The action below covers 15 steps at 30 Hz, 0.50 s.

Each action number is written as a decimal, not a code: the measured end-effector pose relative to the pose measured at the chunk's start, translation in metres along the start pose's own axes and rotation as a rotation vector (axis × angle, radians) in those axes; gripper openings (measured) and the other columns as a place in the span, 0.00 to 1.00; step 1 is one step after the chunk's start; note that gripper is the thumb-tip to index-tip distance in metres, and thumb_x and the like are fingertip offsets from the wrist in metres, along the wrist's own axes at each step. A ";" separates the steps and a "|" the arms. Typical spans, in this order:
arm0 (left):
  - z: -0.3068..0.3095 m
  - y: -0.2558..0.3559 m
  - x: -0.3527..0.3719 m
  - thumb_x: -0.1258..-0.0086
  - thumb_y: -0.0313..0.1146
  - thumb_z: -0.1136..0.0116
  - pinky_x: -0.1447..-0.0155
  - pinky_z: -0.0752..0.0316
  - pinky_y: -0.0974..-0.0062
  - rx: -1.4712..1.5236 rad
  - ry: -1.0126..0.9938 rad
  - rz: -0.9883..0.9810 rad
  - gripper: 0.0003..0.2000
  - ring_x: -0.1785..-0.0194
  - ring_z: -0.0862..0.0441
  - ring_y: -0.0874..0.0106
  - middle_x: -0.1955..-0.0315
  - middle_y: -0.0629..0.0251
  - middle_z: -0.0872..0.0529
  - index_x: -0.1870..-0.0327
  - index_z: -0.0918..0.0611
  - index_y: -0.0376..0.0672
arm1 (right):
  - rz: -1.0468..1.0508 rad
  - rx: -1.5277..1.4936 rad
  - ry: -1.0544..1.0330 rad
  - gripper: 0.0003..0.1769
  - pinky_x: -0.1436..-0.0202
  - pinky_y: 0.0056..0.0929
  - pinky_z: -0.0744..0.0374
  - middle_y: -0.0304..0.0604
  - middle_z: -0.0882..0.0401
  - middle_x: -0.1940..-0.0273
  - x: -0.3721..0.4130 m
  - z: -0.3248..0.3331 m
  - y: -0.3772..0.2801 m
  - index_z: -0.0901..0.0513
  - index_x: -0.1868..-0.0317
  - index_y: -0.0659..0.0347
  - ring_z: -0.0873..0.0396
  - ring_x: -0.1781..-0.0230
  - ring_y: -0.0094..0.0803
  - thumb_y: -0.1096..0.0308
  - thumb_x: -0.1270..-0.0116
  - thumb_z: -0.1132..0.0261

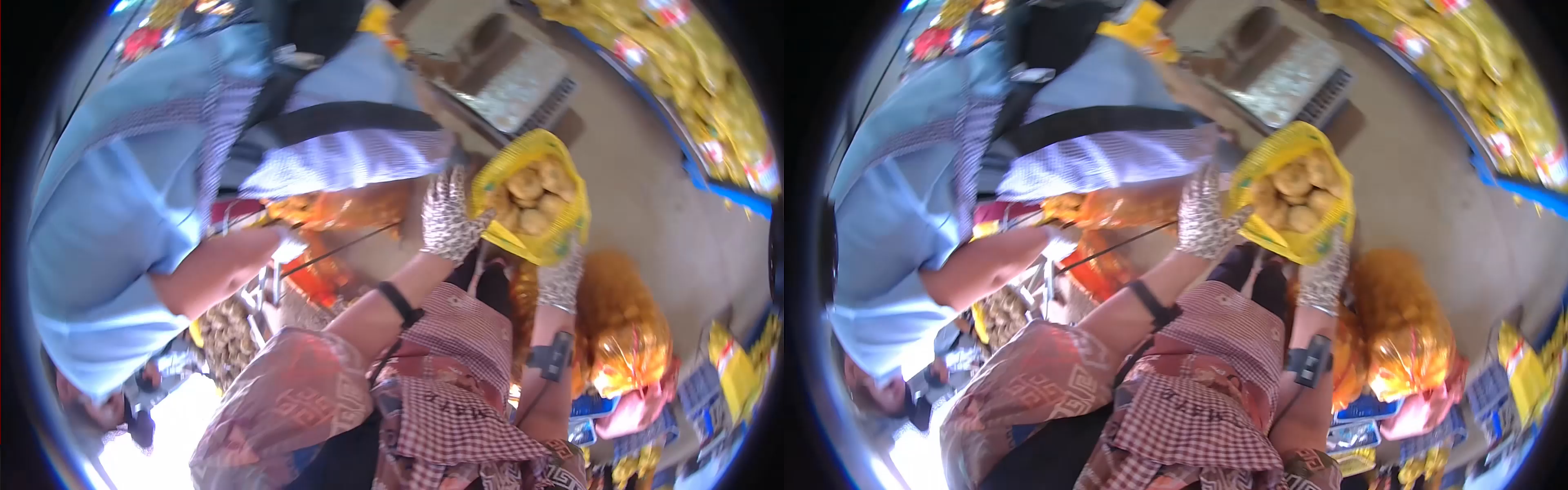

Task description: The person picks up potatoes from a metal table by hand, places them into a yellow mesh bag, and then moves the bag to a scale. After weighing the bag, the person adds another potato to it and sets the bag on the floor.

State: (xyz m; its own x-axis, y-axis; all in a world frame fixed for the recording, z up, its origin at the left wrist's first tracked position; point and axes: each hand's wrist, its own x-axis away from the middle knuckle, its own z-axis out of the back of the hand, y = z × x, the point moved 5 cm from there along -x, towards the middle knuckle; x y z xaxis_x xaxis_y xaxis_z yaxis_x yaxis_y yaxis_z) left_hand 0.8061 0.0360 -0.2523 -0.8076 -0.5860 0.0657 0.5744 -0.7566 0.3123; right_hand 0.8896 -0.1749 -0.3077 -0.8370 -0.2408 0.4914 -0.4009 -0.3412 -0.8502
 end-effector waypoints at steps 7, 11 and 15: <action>-0.060 -0.025 0.006 0.31 0.47 0.45 0.54 0.23 0.66 0.624 -0.778 0.458 0.19 0.61 0.15 0.64 0.65 0.52 0.13 0.57 0.15 0.38 | -0.380 -0.873 -0.010 0.24 0.41 0.40 0.21 0.51 0.28 0.40 -0.004 -0.004 -0.017 0.32 0.35 0.65 0.25 0.43 0.42 0.59 0.24 0.46; -0.039 -0.031 0.000 0.30 0.44 0.47 0.62 0.24 0.67 0.823 -0.683 0.373 0.18 0.70 0.17 0.66 0.75 0.54 0.15 0.64 0.16 0.36 | -0.404 -0.795 0.023 0.25 0.39 0.41 0.22 0.50 0.28 0.39 -0.012 -0.004 -0.029 0.33 0.35 0.66 0.27 0.40 0.43 0.57 0.24 0.46; -0.048 -0.042 0.012 0.30 0.45 0.47 0.59 0.24 0.66 0.916 -0.528 0.677 0.18 0.68 0.17 0.64 0.74 0.54 0.14 0.61 0.17 0.35 | -0.400 -0.694 -0.098 0.28 0.36 0.42 0.25 0.52 0.31 0.36 -0.037 -0.011 -0.027 0.35 0.33 0.66 0.30 0.37 0.45 0.56 0.24 0.45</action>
State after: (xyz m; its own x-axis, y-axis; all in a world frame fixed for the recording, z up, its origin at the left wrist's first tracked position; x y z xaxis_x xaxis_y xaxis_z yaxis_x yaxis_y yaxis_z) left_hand 0.7792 0.0467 -0.3103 -0.4639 -0.4297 0.7747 0.7616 0.2532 0.5965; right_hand 0.9272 -0.1465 -0.3051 -0.5574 -0.3097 0.7703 -0.8302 0.2161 -0.5138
